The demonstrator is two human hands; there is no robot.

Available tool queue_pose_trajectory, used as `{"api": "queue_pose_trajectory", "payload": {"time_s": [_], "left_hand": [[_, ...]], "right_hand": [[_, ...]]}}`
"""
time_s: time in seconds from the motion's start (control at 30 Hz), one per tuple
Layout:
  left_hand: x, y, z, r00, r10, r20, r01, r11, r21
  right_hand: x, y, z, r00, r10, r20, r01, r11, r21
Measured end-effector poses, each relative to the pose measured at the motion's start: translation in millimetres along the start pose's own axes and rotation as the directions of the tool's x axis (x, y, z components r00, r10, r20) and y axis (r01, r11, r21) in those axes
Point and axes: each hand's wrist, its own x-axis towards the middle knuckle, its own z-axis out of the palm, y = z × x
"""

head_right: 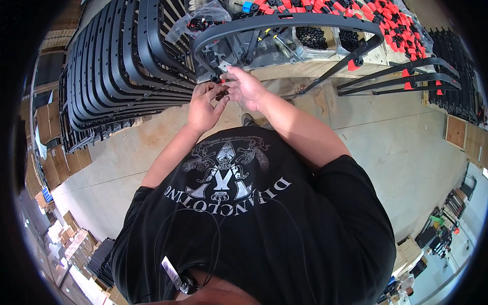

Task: Assembling plastic caps and fasteners onto metal furniture frames at a warehouse workstation.

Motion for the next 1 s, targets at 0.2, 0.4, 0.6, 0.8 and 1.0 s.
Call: {"api": "queue_pose_trajectory", "payload": {"time_s": [0.2, 0.4, 0.6, 0.8, 1.0], "left_hand": [[-1.4, -9.7, 8.0, 0.997, -0.006, -0.083, -0.002, 0.996, -0.093], [-1.7, -13.0, 7.6, 0.991, -0.070, -0.117, 0.052, 0.987, -0.154], [-3.0, -11.9, 7.5, 0.996, -0.084, -0.038, 0.071, 0.962, -0.263], [-2.3, -18.5, 13.2, 0.989, -0.134, -0.066, 0.103, 0.931, -0.351], [5.0, -27.3, 20.4, 0.839, -0.538, -0.081, 0.490, 0.812, -0.316]], "right_hand": [[1.5, 5.6, -5.9, 1.000, -0.014, 0.002, 0.014, 1.000, -0.023], [-5.4, 6.2, -20.5, 0.997, -0.016, 0.075, 0.032, 0.976, -0.215], [-2.2, -7.1, -25.5, 0.971, 0.124, 0.203, -0.077, 0.971, -0.227], [5.2, -11.7, -21.9, 0.951, 0.169, 0.257, -0.083, 0.946, -0.312], [29.7, -5.9, -16.3, 0.988, -0.127, 0.087, 0.153, 0.864, -0.480]]}}
